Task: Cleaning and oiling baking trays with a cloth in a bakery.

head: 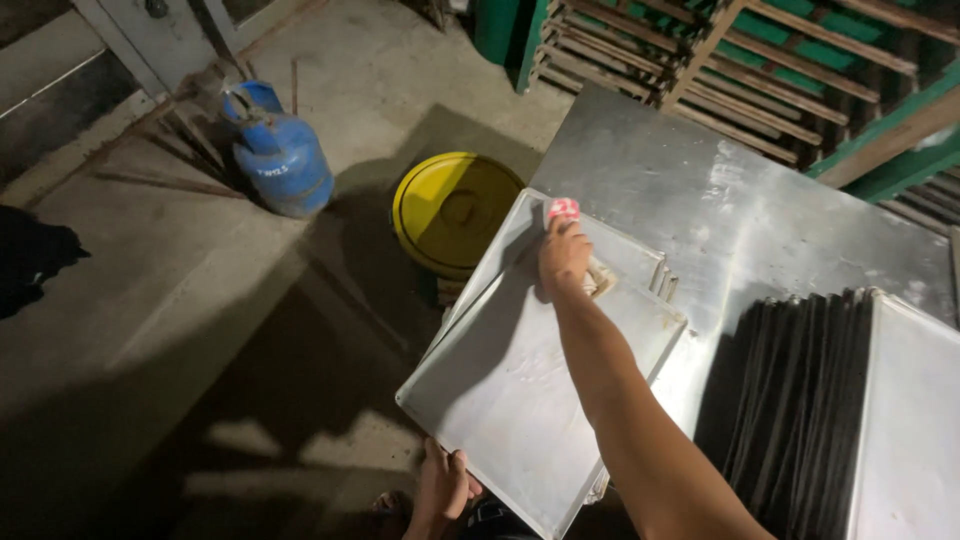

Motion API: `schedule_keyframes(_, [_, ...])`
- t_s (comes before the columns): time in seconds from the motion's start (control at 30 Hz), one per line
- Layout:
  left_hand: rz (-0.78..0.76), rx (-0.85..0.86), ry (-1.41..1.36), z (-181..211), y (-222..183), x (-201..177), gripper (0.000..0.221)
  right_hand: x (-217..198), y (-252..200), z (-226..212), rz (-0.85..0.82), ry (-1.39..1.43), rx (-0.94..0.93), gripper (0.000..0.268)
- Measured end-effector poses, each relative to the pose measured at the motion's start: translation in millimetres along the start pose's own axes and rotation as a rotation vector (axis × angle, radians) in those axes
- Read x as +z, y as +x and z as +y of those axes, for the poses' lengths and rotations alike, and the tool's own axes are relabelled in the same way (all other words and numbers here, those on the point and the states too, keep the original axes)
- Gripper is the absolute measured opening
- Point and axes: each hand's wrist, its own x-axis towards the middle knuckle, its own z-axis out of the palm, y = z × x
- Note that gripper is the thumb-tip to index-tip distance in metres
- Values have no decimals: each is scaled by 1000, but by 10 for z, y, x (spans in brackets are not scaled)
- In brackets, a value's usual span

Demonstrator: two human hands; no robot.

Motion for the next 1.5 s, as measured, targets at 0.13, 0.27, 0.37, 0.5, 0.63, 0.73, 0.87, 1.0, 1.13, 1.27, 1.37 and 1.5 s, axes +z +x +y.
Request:
schedule_keyframes(0.13, [-71,-3,77,107,-33,-57,43,-160,-303,-217,-107,17,-36,41])
schedule_keyframes(0.27, [-141,-15,104,55,34,-74,63,-320,-749,-472,-291,185,-54,27])
schedule_keyframes(0.37, [-129,137,116,10,19,-41,43,-539,-1299,-666,-333,159,-231,34])
schedule_keyframes(0.5, [-157,185,124,-339,331,43,42,-1395,-2182,-901,-417,22,-445,25])
schedule_keyframes(0.63, [-401,488,-311,-594,536,-37,40,-2264,-2759,-919,-440,276,-475,35])
schedule_keyframes(0.73, [-538,493,-520,-695,497,-113,40,-2522,-3116,-728,-513,477,-385,40])
schedule_keyframes(0.87, [-414,554,-596,-796,543,-76,56,-2613,-3624,-217,-586,494,-152,45])
schedule_keyframes(1.0, [-372,594,-606,-466,244,-64,40,-2560,-4045,400,-599,451,-8,46])
schedule_keyframes(1.13, [-151,456,-435,-55,-107,-64,35,-2738,-4104,616,-618,404,167,46])
schedule_keyframes(1.27, [33,419,-244,9,-138,30,41,-2320,-3960,893,-498,389,208,44])
schedule_keyframes(1.37, [71,416,-222,-170,24,90,40,-2109,-3621,1044,-438,340,231,43])
schedule_keyframes(1.5, [70,344,-267,-197,61,83,43,-1710,-2884,1378,-464,283,266,42])
